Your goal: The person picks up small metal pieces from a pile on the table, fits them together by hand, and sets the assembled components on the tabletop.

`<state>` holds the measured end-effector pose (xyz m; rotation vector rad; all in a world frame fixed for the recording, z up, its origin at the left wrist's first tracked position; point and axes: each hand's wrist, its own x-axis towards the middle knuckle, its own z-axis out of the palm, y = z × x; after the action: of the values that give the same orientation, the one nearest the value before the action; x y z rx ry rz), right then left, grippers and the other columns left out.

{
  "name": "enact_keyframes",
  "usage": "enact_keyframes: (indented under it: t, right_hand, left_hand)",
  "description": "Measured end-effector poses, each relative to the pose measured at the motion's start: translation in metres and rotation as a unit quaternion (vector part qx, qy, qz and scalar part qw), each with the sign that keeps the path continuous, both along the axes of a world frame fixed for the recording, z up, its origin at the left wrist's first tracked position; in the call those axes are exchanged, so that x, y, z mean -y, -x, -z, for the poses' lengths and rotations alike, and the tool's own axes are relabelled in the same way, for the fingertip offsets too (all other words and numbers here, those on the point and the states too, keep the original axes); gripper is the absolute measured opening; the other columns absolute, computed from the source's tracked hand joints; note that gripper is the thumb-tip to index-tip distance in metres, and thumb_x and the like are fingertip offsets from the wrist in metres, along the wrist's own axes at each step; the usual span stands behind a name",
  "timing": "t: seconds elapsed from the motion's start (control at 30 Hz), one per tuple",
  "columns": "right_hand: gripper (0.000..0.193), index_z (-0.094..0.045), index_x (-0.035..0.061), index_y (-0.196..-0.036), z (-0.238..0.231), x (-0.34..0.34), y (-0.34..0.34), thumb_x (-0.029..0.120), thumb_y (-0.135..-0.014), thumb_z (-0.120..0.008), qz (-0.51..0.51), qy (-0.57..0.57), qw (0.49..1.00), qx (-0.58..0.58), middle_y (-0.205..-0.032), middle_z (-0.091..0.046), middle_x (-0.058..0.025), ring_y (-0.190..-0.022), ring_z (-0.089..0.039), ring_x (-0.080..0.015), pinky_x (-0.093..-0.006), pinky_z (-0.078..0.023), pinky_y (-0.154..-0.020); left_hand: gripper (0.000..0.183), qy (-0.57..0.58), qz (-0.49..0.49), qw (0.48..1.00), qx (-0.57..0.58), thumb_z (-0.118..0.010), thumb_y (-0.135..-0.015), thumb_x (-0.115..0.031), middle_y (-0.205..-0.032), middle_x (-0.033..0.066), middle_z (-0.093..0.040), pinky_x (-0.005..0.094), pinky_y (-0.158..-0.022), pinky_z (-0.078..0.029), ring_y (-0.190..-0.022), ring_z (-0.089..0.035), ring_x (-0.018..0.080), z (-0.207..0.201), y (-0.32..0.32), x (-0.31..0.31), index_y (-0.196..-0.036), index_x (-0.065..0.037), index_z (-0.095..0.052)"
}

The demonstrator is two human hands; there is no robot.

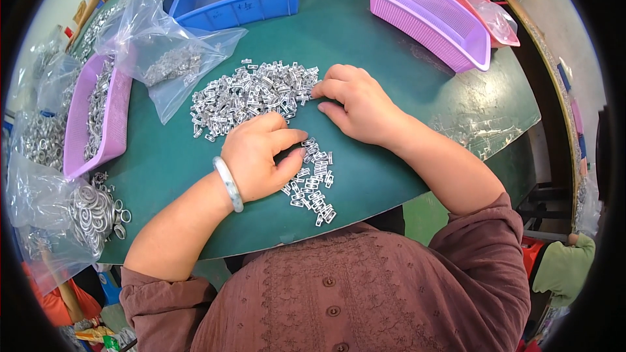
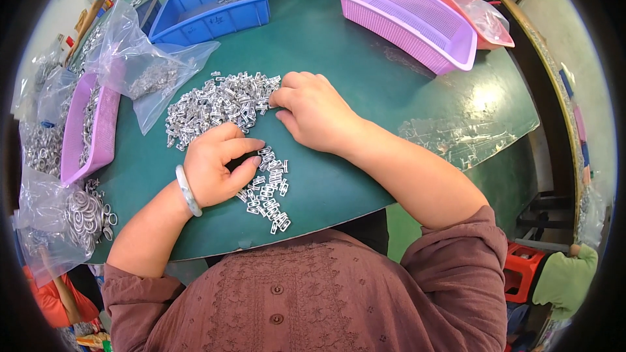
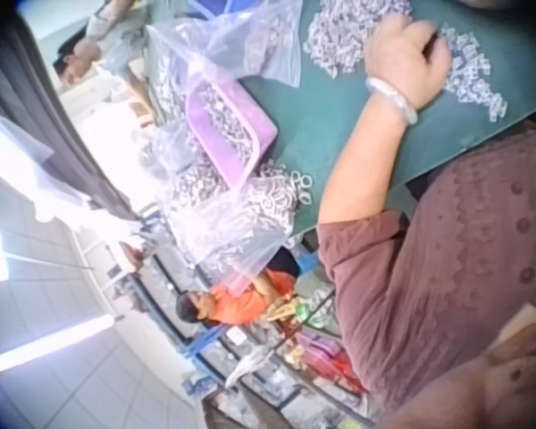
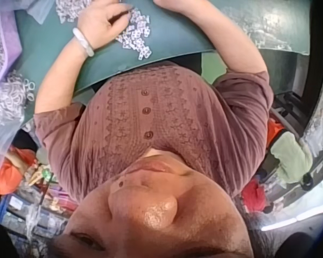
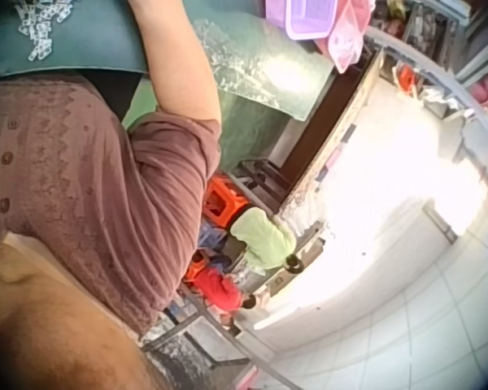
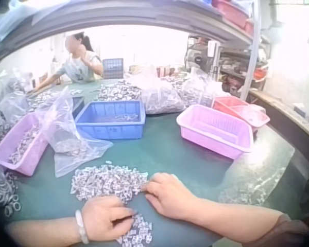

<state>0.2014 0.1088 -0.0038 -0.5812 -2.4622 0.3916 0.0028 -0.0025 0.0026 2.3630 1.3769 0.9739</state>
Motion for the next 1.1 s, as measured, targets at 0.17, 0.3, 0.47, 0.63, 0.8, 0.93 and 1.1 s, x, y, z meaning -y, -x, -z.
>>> enact_keyframes:
  t: [0.17,0.3,0.47,0.63,0.8,0.93,1.1]
  right_hand:
    - [0.010,-0.064,0.0040,-0.087,-0.008,0.002,-0.002,0.003,-0.078,-0.068,-0.085,0.084,0.993,0.021,-0.087,-0.059,-0.0091,-0.082,-0.059,-0.0286,-0.0390,-0.047,-0.071]
    - [0.007,-0.065,0.0027,-0.085,-0.006,0.000,-0.002,0.004,-0.079,-0.068,-0.007,0.097,0.995,0.011,-0.087,-0.059,-0.0097,-0.078,-0.059,-0.0277,-0.0375,-0.048,-0.067]
    - [0.009,-0.068,0.0019,-0.086,0.001,-0.001,-0.001,0.006,-0.078,-0.070,-0.008,0.047,0.999,0.011,-0.085,-0.060,-0.0098,-0.078,-0.059,-0.0276,-0.0379,-0.048,-0.067]
    - [0.008,-0.069,0.0026,-0.085,0.004,0.000,0.002,0.006,-0.077,-0.071,-0.011,0.008,1.000,-0.004,-0.083,-0.062,-0.0090,-0.079,-0.060,-0.0284,-0.0394,-0.048,-0.070]
    - [0.007,-0.070,0.0053,-0.084,0.001,0.004,0.003,0.007,-0.077,-0.070,-0.043,0.051,0.998,-0.011,-0.084,-0.063,-0.0073,-0.083,-0.060,-0.0279,-0.0397,-0.046,-0.073]
    - [0.009,-0.071,0.0059,-0.083,-0.004,0.010,0.005,0.006,-0.075,-0.071,-0.079,0.113,0.989,-0.049,-0.086,-0.065,-0.0069,-0.085,-0.062,-0.0281,-0.0395,-0.047,-0.075]
    - [0.010,-0.070,0.0048,-0.083,-0.005,0.014,0.007,0.005,-0.074,-0.072,-0.096,0.141,0.984,-0.055,-0.085,-0.065,-0.0075,-0.083,-0.062,-0.0287,-0.0401,-0.049,-0.073]
  left_hand:
    - [0.014,0.016,-0.016,1.000,-0.001,-0.068,-0.079,-0.005,-0.076,0.0094,-0.059,0.0332,-0.058,-0.048,-0.066,-0.059,0.0241,0.001,0.001,0.001,-0.092,-0.003,-0.071]
    - [0.011,0.036,-0.024,0.999,0.014,-0.066,-0.080,-0.004,-0.077,0.0103,-0.060,0.0330,-0.059,-0.048,-0.067,-0.060,0.0246,0.002,0.001,0.000,-0.090,-0.002,-0.070]
    - [0.009,0.041,-0.027,0.999,0.020,-0.066,-0.080,-0.004,-0.077,0.0104,-0.060,0.0328,-0.060,-0.048,-0.067,-0.060,0.0245,0.002,0.001,0.000,-0.089,-0.002,-0.069]
    - [0.009,0.038,-0.026,0.999,0.023,-0.067,-0.080,-0.003,-0.077,0.0103,-0.060,0.0328,-0.060,-0.048,-0.066,-0.060,0.0242,0.002,0.001,0.000,-0.089,-0.002,-0.069]
    - [0.012,0.046,-0.050,0.997,0.030,-0.069,-0.080,-0.004,-0.075,0.0090,-0.058,0.0310,-0.058,-0.047,-0.064,-0.058,0.0207,0.003,0.000,-0.001,-0.092,-0.002,-0.068]
    - [0.015,0.074,-0.072,0.994,0.033,-0.072,-0.080,-0.007,-0.074,0.0079,-0.055,0.0298,-0.056,-0.046,-0.062,-0.057,0.0180,0.003,0.000,-0.001,-0.093,-0.001,-0.067]
    - [0.011,0.074,-0.079,0.993,0.045,-0.071,-0.081,-0.010,-0.076,0.0080,-0.058,0.0333,-0.058,-0.047,-0.065,-0.059,0.0220,0.004,0.001,-0.002,-0.089,-0.004,-0.068]
